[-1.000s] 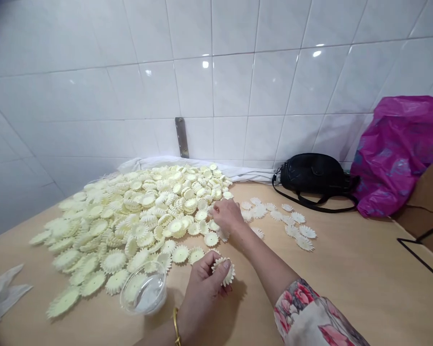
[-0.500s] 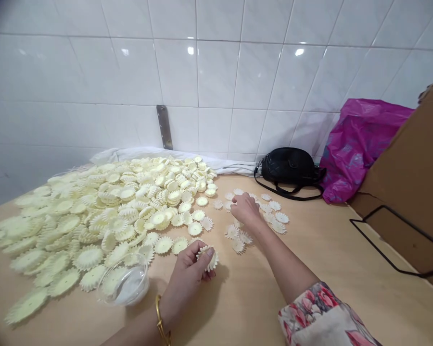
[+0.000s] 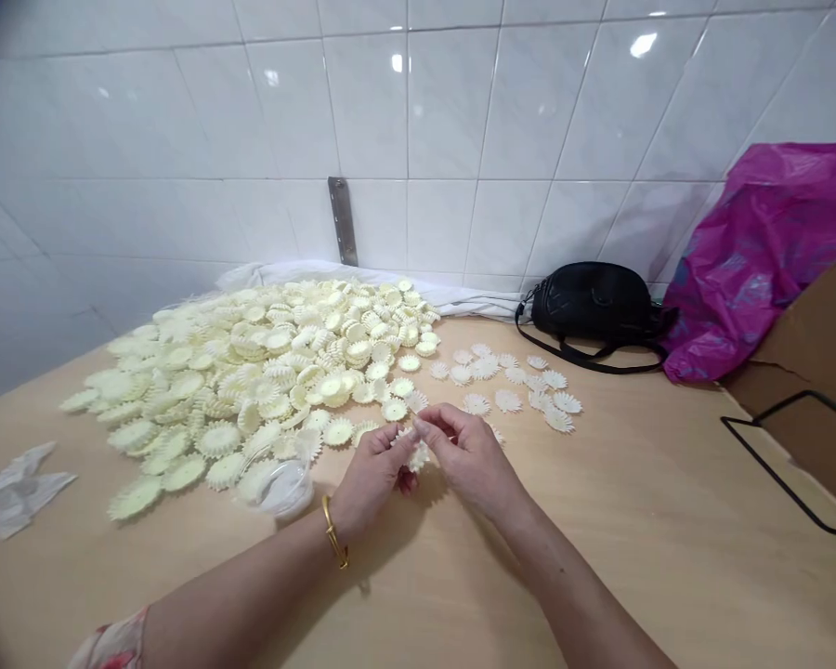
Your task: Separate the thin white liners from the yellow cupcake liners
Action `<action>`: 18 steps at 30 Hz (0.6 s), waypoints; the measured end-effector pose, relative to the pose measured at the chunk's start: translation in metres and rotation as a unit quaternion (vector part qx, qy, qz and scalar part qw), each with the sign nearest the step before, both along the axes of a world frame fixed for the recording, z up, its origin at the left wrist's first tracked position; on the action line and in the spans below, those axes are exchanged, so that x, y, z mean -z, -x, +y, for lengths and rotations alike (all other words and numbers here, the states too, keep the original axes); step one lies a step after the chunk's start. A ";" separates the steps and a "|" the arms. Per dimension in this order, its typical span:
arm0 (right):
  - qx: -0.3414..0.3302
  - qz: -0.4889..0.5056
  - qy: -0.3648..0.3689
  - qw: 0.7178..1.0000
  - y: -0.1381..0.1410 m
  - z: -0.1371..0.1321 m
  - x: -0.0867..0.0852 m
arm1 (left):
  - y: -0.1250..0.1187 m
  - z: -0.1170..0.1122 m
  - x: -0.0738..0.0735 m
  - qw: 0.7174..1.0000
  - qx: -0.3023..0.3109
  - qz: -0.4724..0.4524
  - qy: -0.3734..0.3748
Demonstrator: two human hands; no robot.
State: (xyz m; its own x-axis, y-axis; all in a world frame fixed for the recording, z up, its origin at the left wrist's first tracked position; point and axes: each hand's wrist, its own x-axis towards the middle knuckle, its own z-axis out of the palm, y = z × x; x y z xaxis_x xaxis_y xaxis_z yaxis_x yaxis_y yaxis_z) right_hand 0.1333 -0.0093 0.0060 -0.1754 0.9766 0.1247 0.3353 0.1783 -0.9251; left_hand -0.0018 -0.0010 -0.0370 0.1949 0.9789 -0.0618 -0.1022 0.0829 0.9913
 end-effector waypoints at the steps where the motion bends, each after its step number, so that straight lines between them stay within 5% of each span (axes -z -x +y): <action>1: 0.001 0.016 0.004 1.000 0.002 0.000 0.003 | 0.000 0.001 0.000 1.000 -0.003 0.002 0.001; 11: -0.001 0.146 0.088 0.985 0.005 0.002 0.010 | -0.002 -0.002 -0.005 1.000 -0.005 0.012 -0.008; 18: 0.094 0.093 -0.005 0.991 -0.002 0.010 0.014 | -0.002 -0.005 -0.007 0.997 0.052 0.046 -0.016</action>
